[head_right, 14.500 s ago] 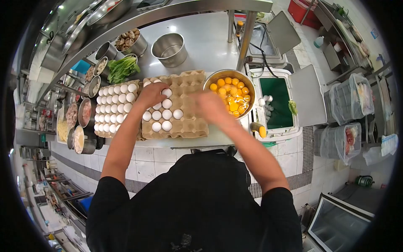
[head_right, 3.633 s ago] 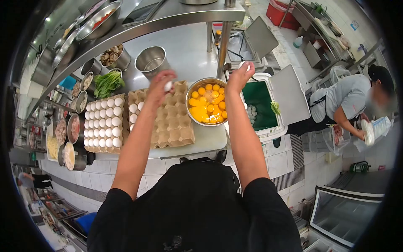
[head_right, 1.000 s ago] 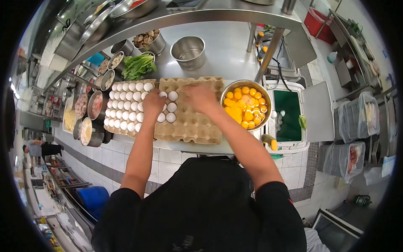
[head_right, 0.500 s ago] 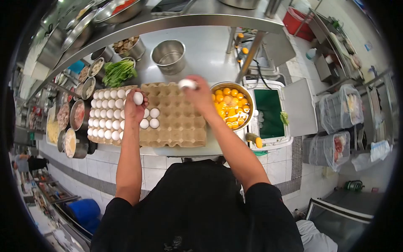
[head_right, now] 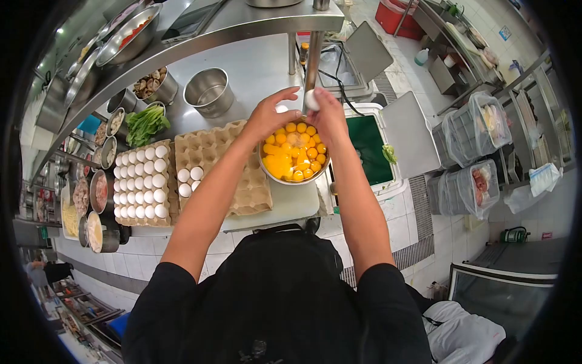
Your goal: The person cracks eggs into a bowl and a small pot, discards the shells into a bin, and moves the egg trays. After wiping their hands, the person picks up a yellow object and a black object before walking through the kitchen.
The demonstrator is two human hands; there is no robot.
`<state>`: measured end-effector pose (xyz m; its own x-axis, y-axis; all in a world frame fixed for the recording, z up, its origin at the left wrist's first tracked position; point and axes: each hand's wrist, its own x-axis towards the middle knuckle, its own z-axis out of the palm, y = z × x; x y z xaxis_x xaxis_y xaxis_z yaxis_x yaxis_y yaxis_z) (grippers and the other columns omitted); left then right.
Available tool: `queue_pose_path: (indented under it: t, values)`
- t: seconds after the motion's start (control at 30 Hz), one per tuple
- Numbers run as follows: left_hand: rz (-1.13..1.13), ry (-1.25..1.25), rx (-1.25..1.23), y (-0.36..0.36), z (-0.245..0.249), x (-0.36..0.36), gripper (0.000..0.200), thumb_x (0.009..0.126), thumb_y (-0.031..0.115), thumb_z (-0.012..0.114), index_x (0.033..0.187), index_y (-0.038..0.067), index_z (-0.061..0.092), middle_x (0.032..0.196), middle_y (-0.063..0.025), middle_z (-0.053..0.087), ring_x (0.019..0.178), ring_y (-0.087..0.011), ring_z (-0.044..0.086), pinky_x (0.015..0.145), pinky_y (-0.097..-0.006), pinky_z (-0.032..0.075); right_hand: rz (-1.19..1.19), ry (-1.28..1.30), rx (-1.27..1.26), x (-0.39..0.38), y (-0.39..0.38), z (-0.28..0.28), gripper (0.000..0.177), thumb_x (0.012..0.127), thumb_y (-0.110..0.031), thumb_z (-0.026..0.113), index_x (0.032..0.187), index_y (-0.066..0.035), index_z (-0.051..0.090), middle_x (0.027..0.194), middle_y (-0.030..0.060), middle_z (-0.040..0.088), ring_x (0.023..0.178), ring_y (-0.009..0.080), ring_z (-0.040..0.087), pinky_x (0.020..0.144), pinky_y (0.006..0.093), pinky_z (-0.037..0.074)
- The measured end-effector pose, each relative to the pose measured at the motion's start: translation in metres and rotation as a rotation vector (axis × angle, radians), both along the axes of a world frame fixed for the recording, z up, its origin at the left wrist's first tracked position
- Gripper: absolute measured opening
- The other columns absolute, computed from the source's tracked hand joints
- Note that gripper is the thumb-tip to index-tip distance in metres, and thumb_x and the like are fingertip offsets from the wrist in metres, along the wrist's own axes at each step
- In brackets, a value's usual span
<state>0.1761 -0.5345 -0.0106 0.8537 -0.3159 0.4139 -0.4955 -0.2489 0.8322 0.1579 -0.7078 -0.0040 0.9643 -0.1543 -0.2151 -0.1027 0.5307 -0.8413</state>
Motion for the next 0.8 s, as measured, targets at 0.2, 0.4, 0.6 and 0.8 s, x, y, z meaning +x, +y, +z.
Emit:
queue_pose_path:
  t: [0.2,0.4,0.6,0.8]
  values:
    - [-0.171,0.308,0.211,0.010,0.008,-0.026,0.039,0.077,0.021,0.076,0.113,0.006,0.070,0.099,-0.0089,0.072,0.087,-0.0146,0.066,0.082,-0.0289,0.051,0.412,0.083,-0.107,-0.037,-0.008,-0.026,0.027,0.098,-0.025,0.060,0.114,-0.004,0.062,0.081,0.0026,0.065,0.063,0.0097,0.059,0.056,0.0234,0.050]
    - [-0.109,-0.052,0.431,0.008,-0.002,-0.038,0.045,0.077,0.020,0.075,0.120,0.008,0.066,0.104,-0.0121,0.070,0.093,-0.0206,0.068,0.084,-0.0332,0.052,0.473,-0.012,-0.803,-0.050,-0.011,-0.009,0.038,0.090,-0.027,0.068,0.115,0.002,0.064,0.086,0.0049,0.066,0.064,0.0088,0.060,0.059,0.0228,0.050]
    - [-0.107,0.093,0.107,-0.074,0.037,-0.022,0.063,0.086,0.032,0.071,0.140,0.007,0.049,0.127,-0.0115,0.060,0.107,-0.0217,0.063,0.093,-0.0366,0.050,-0.309,-0.256,-1.574,-0.048,-0.075,0.031,0.046,0.091,-0.028,0.064,0.130,-0.007,0.056,0.120,0.0182,0.064,0.100,0.0311,0.065,0.084,0.0386,0.051]
    - [-0.290,0.836,-0.777,-0.078,0.027,-0.017,0.067,0.097,0.049,0.055,0.144,0.004,0.039,0.135,-0.0090,0.049,0.109,-0.0213,0.056,0.093,-0.0377,0.046,-0.135,-0.346,-1.118,-0.039,-0.033,0.011,0.043,0.092,-0.022,0.061,0.131,-0.006,0.053,0.121,0.0151,0.061,0.107,0.0313,0.062,0.088,0.0382,0.049]
